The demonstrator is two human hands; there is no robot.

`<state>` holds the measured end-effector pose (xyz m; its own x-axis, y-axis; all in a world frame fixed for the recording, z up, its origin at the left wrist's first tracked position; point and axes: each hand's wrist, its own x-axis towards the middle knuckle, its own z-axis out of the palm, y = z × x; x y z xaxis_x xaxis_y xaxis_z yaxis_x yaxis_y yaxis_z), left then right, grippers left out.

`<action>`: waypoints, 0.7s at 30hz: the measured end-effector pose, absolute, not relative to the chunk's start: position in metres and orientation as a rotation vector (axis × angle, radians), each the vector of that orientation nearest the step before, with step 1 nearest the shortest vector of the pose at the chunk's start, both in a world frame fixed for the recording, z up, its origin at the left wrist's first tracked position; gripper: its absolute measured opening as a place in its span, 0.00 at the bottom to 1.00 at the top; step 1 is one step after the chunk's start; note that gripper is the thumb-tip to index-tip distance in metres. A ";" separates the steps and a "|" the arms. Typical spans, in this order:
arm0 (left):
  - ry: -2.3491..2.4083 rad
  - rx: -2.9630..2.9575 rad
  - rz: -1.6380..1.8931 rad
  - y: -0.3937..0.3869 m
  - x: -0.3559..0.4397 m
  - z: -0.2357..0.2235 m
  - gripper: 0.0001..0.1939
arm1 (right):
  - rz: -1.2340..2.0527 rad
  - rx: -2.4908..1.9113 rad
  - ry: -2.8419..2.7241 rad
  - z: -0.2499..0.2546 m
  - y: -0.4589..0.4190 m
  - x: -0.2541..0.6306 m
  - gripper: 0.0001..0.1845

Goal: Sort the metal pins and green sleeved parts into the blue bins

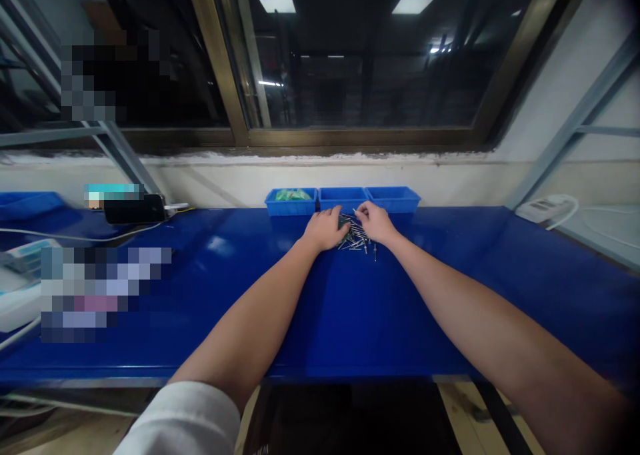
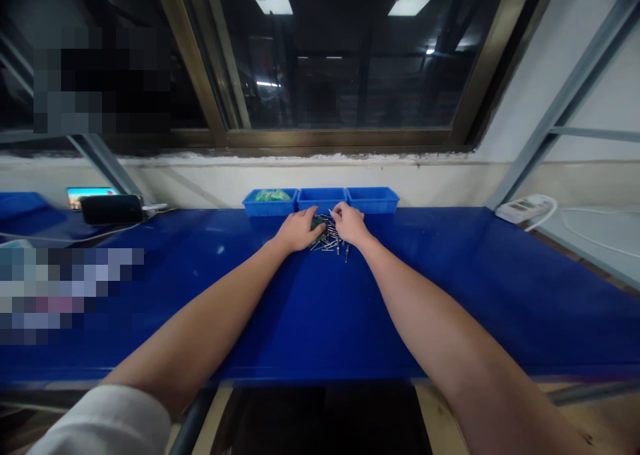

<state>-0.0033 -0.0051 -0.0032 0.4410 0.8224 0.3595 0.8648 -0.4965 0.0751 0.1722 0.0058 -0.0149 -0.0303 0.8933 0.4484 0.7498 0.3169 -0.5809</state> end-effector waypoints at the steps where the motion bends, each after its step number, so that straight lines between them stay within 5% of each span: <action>1: -1.481 -2.555 -0.585 -0.004 -0.004 -0.003 0.31 | 0.296 -1.371 -1.809 -0.016 0.007 0.173 0.05; 7: -1.278 -2.562 -0.628 0.000 -0.005 -0.002 0.16 | 0.552 -1.106 -1.759 -0.017 0.011 0.173 0.02; 16: -1.302 -2.513 -0.634 -0.003 -0.008 0.002 0.17 | 0.692 -1.111 -1.639 -0.003 -0.002 0.175 0.17; 21: -1.327 -2.523 -0.643 -0.006 -0.007 0.002 0.18 | 0.765 -1.116 -1.561 0.002 -0.003 0.178 0.14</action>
